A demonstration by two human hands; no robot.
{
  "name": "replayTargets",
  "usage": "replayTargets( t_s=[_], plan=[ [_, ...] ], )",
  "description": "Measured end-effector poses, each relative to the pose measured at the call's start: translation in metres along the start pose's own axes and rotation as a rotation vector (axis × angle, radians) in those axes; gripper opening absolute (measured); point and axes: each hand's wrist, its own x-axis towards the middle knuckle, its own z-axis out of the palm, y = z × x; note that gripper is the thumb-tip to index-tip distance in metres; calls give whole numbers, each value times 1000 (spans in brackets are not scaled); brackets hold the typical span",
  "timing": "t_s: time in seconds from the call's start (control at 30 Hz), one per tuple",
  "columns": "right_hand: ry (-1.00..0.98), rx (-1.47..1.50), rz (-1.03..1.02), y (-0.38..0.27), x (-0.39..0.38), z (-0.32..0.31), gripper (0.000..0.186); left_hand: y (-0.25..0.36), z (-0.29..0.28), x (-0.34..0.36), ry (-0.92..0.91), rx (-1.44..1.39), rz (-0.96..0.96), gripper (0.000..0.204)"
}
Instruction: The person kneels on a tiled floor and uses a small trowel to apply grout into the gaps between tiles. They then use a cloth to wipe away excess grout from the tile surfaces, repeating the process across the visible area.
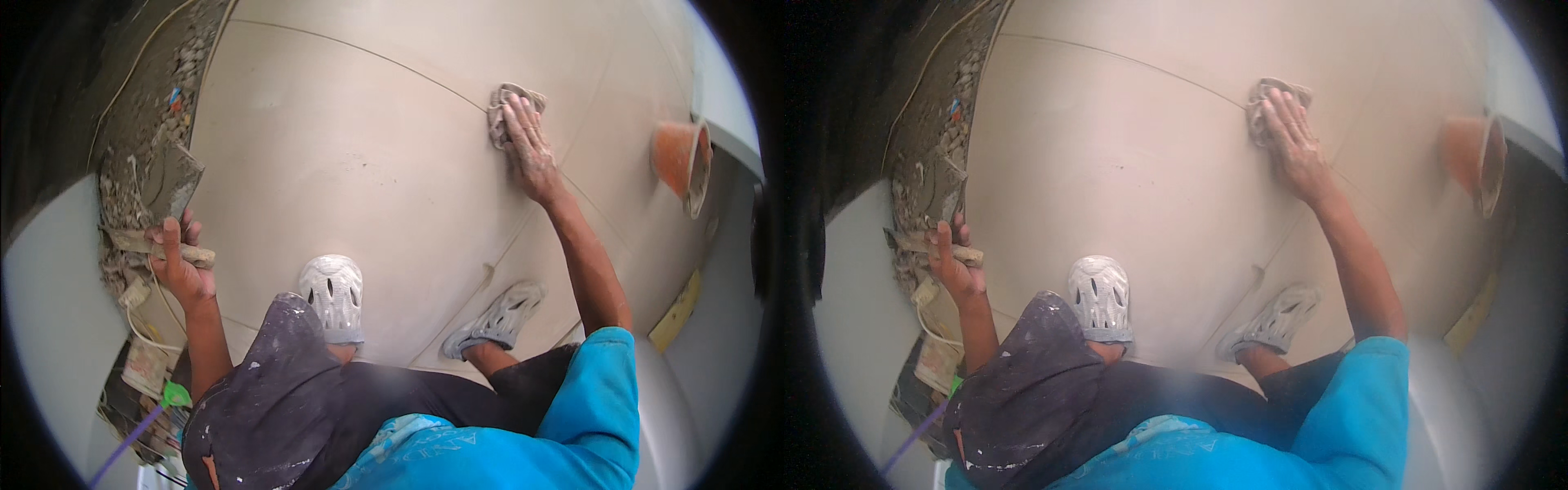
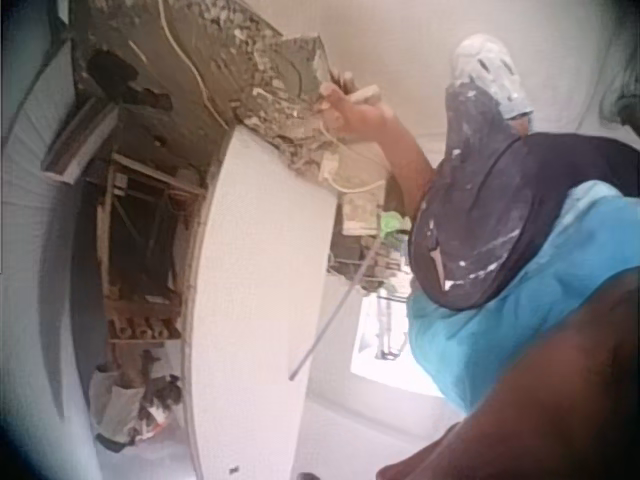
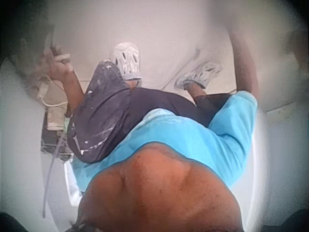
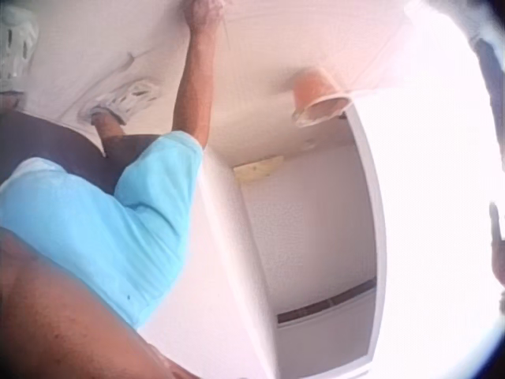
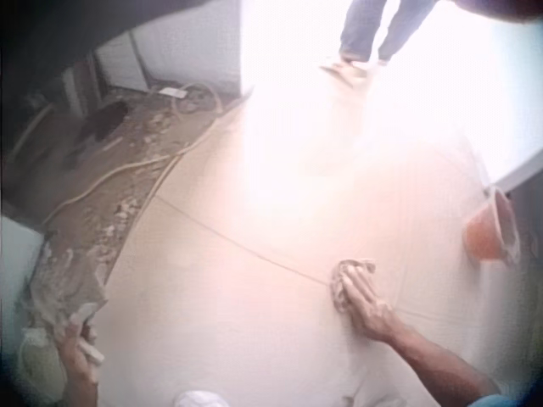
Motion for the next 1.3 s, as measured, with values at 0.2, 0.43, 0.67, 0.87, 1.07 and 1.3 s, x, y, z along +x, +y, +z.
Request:
replayTargets(
  t_s=[0.2, 0.43, 0.67, 0.87, 1.07, 1.3],
  plan=[
    [-86, 132, -323, -56, 142, 68, 58, 2, -22, -26, 177, 34, -66, 23],
    [186, 368, -558, -133, 333, 128, 42, 45, -49, -96, 274, 104, -25, 23],
    [-128, 367, -883, -69, 313, 79, 44, 97, -125, -220, 347, -308, -209, 39],
    [-445, 223, -678, 71, 97, -12, 63, 73, -100, -297, 604, 90, 57, 36],
    [-253, 298, -789, 57, 104, -1, 41, 65, -125, -326, 609, -187, -66, 41],
    [-128, 455, -815, -29, 243, 40, 33, 73, -88, -317, 362, -273, -199, 30]
  ],
)
